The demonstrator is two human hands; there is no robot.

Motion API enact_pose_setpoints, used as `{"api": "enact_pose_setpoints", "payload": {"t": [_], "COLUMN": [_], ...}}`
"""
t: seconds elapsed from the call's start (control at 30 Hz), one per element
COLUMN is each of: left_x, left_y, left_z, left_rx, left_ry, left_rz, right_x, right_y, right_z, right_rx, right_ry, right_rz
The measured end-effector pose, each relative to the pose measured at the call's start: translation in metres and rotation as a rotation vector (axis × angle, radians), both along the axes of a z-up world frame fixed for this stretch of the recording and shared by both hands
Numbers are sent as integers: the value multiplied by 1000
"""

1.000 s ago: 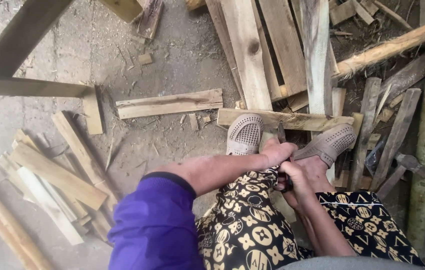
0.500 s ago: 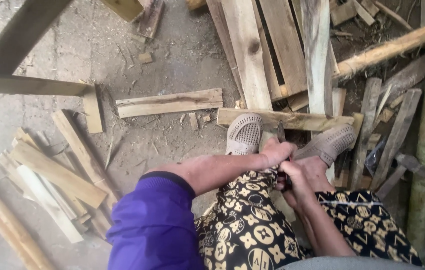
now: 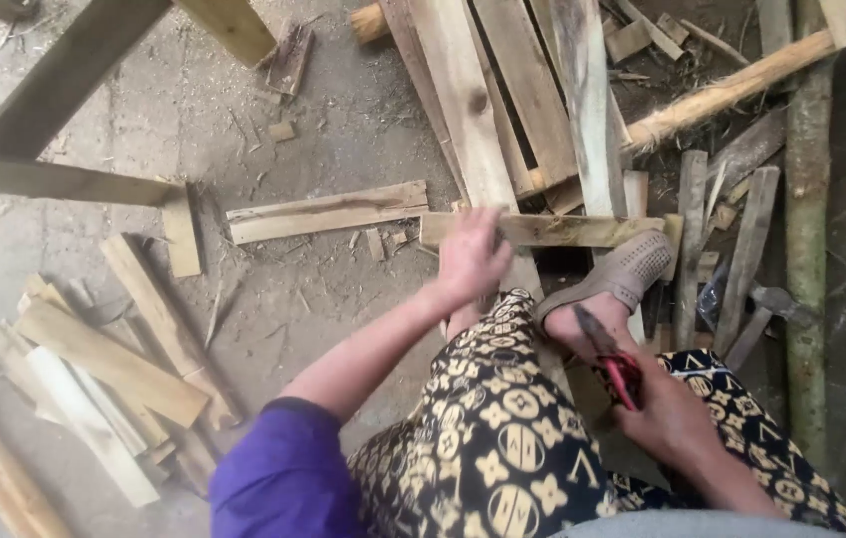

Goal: The person sits on the floor and uses pliers to pull nails out of a wooden plank. They repeatedly grip the nails with the tool and extract them from the wood, occasionally adjusting their grip on the plank.

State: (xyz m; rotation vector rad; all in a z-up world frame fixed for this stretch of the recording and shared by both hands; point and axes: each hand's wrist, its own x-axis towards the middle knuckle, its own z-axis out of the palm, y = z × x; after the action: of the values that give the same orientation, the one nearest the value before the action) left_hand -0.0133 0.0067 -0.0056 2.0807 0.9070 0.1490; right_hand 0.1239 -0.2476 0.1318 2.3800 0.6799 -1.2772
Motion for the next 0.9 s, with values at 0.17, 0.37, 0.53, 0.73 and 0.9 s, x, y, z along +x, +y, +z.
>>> {"api": "enact_pose_setpoints", "payload": {"t": [0.17, 0.37, 0.53, 0.73, 0.9], "left_x": [-2, 12, 32, 20, -8], "left_y": [0, -4, -9, 20, 50], "left_z": [-37, 1, -23, -34, -1], "left_rx": [279, 317, 466, 577, 513], "left_ry": [9, 314, 608, 528, 321], "left_rz": [-2, -231, -514, -462, -414], "right_x": [-5, -16, -24, -19, -30], "right_y": [-39, -71, -58, -38, -19], "right_z": [30, 79, 145, 129, 78], "right_rx": [237, 374, 462, 507, 436], "right_ry": [-139, -96, -181, -145, -25], "right_rz": [-172, -434, -392, -424, -377]}}
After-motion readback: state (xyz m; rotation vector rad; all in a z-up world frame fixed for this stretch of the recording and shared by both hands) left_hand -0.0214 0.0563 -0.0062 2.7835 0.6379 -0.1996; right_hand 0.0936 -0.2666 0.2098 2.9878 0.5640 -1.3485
